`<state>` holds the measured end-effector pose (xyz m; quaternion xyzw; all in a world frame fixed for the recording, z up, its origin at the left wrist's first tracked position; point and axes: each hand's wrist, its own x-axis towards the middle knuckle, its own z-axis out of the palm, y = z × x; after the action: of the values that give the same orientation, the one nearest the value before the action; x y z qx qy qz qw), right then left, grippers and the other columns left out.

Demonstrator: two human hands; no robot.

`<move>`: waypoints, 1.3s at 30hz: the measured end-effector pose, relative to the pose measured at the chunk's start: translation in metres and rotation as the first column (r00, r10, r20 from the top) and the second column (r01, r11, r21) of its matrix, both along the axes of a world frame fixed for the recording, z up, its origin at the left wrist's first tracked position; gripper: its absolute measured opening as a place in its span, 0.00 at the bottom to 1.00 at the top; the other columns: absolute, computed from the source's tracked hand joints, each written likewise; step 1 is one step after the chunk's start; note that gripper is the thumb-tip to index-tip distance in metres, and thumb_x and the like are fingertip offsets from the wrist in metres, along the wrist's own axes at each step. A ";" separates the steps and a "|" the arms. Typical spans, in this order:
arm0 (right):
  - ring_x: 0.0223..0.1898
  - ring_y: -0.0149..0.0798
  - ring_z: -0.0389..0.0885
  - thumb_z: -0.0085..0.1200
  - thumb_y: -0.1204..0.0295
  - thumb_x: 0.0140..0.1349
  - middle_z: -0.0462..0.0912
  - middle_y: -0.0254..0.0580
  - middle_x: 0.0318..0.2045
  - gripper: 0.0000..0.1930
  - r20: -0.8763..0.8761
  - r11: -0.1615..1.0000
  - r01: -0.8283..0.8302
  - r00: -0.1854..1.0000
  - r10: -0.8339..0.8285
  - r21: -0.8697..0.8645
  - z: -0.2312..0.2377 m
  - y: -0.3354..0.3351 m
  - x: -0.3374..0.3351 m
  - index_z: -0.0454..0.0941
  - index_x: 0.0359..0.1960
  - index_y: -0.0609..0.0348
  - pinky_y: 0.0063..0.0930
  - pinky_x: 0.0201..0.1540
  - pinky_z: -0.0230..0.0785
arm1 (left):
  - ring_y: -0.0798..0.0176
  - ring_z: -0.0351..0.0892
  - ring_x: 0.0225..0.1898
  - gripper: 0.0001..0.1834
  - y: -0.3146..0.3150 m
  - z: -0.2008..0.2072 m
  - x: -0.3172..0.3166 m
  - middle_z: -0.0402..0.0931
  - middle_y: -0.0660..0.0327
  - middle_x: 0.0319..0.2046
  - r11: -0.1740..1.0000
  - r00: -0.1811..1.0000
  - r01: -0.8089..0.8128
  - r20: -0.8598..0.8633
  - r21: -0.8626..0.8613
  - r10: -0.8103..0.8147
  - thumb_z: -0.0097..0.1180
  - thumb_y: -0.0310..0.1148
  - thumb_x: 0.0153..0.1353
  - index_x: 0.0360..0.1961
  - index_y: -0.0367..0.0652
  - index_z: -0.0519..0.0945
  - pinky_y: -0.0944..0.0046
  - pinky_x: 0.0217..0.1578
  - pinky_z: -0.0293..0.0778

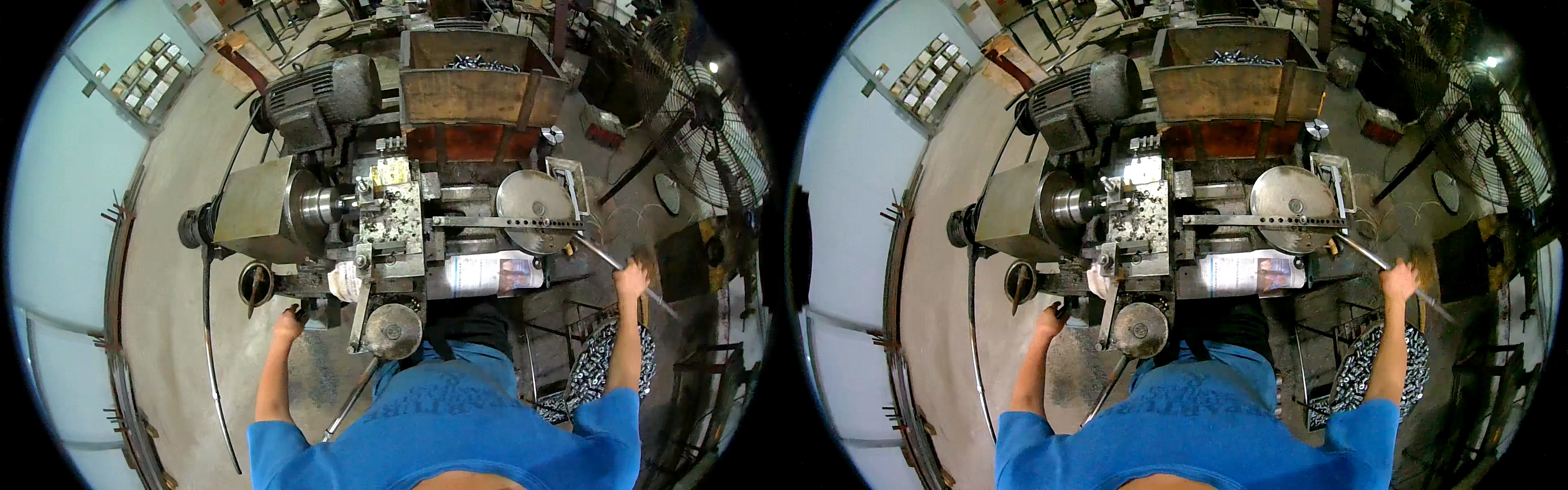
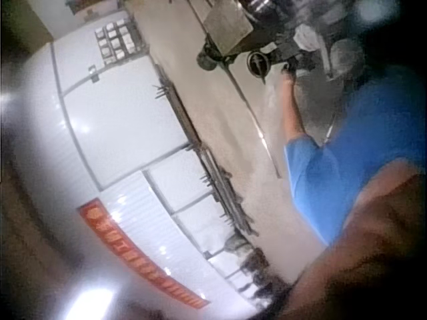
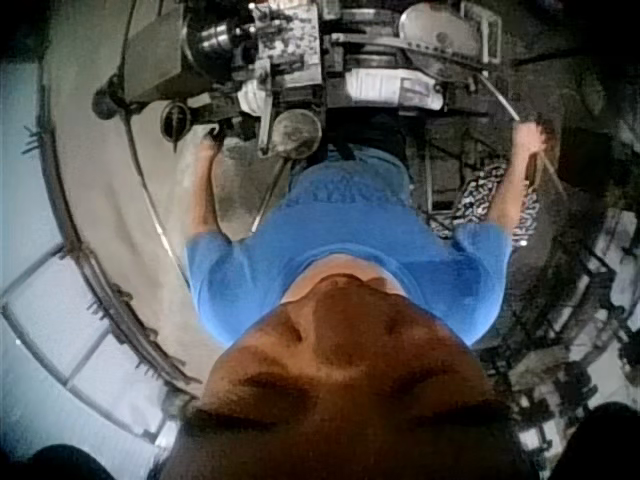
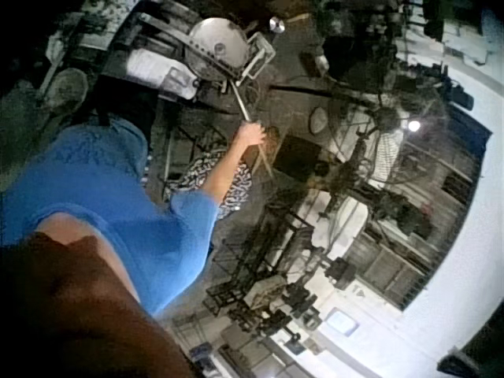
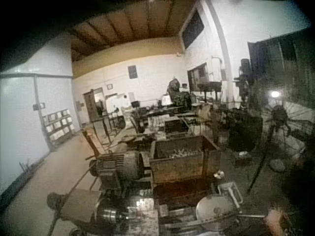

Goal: The person operates a lathe machine by inserting metal parts into a chuck, engaging the machine with a lever, and then removing the processed parts and placing them onto a tray.

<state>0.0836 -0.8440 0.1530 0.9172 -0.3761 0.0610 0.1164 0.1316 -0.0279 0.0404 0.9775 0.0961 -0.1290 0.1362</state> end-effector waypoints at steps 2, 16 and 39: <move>0.48 0.49 0.70 0.54 0.66 0.39 0.75 0.47 0.39 0.21 0.020 1.000 0.018 1.000 -0.018 -0.006 -0.007 -0.011 0.019 0.75 0.40 0.55 0.45 0.50 0.61 | 0.45 0.77 0.38 0.25 -0.029 0.003 0.007 0.77 0.47 0.36 0.991 1.000 0.001 -0.003 0.132 -0.001 0.55 0.52 0.52 0.41 0.41 0.76 0.53 0.38 0.73; 0.41 0.50 0.75 0.56 0.69 0.35 0.78 0.51 0.38 0.23 0.638 0.603 -0.768 0.578 0.509 0.216 0.102 0.163 0.084 0.77 0.38 0.65 0.36 0.47 0.67 | 0.45 0.78 0.33 0.20 -0.016 -0.042 -0.009 0.78 0.50 0.32 0.992 0.999 -0.040 0.041 0.121 0.035 0.58 0.46 0.49 0.36 0.42 0.76 0.50 0.34 0.73; 0.40 0.46 0.75 0.52 0.67 0.43 0.81 0.44 0.29 0.08 -0.040 -0.009 -0.985 -0.016 0.999 0.171 0.129 0.485 0.203 0.81 0.23 0.54 0.38 0.53 0.58 | 0.55 0.74 0.16 0.19 0.013 0.171 -0.106 0.71 0.54 0.14 0.857 0.752 -0.495 0.423 -0.145 0.505 0.61 0.40 0.50 0.25 0.34 0.70 0.58 0.20 0.70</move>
<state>0.2867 -0.3595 0.2822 0.9184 0.3929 0.0391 0.0244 0.0257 -0.0147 0.2114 0.9171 0.3183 0.1390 0.1956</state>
